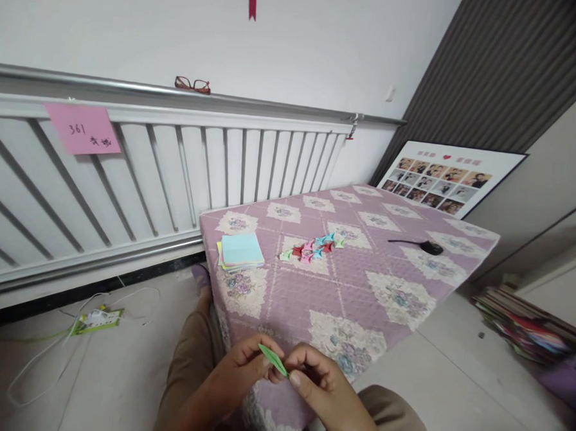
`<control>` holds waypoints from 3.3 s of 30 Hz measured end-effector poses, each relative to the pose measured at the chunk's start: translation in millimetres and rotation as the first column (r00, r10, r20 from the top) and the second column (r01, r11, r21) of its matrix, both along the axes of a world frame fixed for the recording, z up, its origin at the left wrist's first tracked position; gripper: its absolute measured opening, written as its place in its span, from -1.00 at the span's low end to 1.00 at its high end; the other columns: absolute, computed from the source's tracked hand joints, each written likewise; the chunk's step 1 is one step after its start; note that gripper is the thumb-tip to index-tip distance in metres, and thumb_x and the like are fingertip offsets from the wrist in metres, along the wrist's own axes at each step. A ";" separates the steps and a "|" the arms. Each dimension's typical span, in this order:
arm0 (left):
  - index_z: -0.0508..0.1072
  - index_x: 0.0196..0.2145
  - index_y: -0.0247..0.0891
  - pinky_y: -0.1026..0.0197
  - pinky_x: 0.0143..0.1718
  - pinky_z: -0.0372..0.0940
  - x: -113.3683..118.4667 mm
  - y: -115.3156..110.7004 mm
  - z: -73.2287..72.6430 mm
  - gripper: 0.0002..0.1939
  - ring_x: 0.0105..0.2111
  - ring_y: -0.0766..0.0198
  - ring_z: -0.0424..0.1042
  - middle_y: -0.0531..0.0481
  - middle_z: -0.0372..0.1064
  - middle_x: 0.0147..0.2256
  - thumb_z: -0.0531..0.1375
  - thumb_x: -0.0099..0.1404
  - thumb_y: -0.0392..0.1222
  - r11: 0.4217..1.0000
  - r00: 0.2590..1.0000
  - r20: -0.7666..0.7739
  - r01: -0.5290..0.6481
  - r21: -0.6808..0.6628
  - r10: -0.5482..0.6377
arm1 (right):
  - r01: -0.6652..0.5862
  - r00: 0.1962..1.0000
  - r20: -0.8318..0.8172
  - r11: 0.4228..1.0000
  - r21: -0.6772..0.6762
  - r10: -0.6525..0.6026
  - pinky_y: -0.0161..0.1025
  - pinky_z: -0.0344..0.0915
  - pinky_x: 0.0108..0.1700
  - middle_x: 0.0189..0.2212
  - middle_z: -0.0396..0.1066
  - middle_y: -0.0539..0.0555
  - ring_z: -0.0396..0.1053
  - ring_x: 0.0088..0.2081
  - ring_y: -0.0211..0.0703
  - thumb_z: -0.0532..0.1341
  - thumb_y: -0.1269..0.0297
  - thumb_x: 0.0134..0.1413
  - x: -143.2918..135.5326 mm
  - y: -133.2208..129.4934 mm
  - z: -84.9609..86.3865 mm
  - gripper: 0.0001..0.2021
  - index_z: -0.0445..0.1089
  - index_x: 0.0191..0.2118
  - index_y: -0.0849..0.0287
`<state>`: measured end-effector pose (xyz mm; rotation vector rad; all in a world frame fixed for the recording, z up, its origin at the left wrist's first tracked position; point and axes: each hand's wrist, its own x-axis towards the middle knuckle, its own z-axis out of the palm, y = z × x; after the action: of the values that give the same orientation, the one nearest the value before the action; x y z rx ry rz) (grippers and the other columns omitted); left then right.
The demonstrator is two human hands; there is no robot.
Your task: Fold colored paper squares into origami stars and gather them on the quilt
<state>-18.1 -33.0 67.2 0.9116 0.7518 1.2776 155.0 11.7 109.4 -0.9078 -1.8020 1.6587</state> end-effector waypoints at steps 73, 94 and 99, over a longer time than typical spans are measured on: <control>0.44 -0.31 -0.26 0.29 -0.31 0.15 -3.7 2.2 7.2 -0.79 -0.40 0.34 0.28 0.06 0.32 -0.44 0.20 0.27 -0.04 0.992 0.995 -0.099 0.009 0.129 0.004 | 0.018 1.000 0.006 1.000 0.005 -0.018 -0.28 0.12 -0.31 -0.47 0.33 -0.01 0.21 -0.39 -0.21 0.20 -0.06 0.03 -5.4 -0.7 6.5 -0.66 0.30 -0.44 0.15; 0.40 -0.24 -0.23 0.31 -0.31 0.14 0.0 0.8 11.2 -0.77 -0.37 0.32 0.21 0.07 0.26 -0.37 0.24 0.10 -0.19 0.985 0.960 -0.244 -0.111 0.130 0.140 | 0.101 0.986 0.090 0.927 0.360 -0.142 -0.31 0.15 -0.32 -0.49 0.23 -0.04 0.23 -0.40 -0.22 0.16 0.24 0.05 -12.8 -6.5 1.7 -0.84 0.25 -0.49 0.14; 0.38 -0.24 -0.24 0.30 -0.30 0.13 0.7 -0.8 13.9 -0.73 -0.36 0.32 0.21 0.08 0.25 -0.37 0.17 0.03 -0.32 0.988 0.946 -0.291 -0.121 0.092 0.143 | 0.094 0.978 0.130 0.907 0.410 -0.161 -0.30 0.17 -0.30 -0.47 0.24 -0.03 0.25 -0.38 -0.22 0.12 0.28 0.08 -14.8 -8.6 2.0 -0.84 0.21 -0.50 0.13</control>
<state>-17.4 -33.8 81.1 1.1455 1.0217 1.3068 140.2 3.0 111.5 -0.9663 -2.0420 1.0971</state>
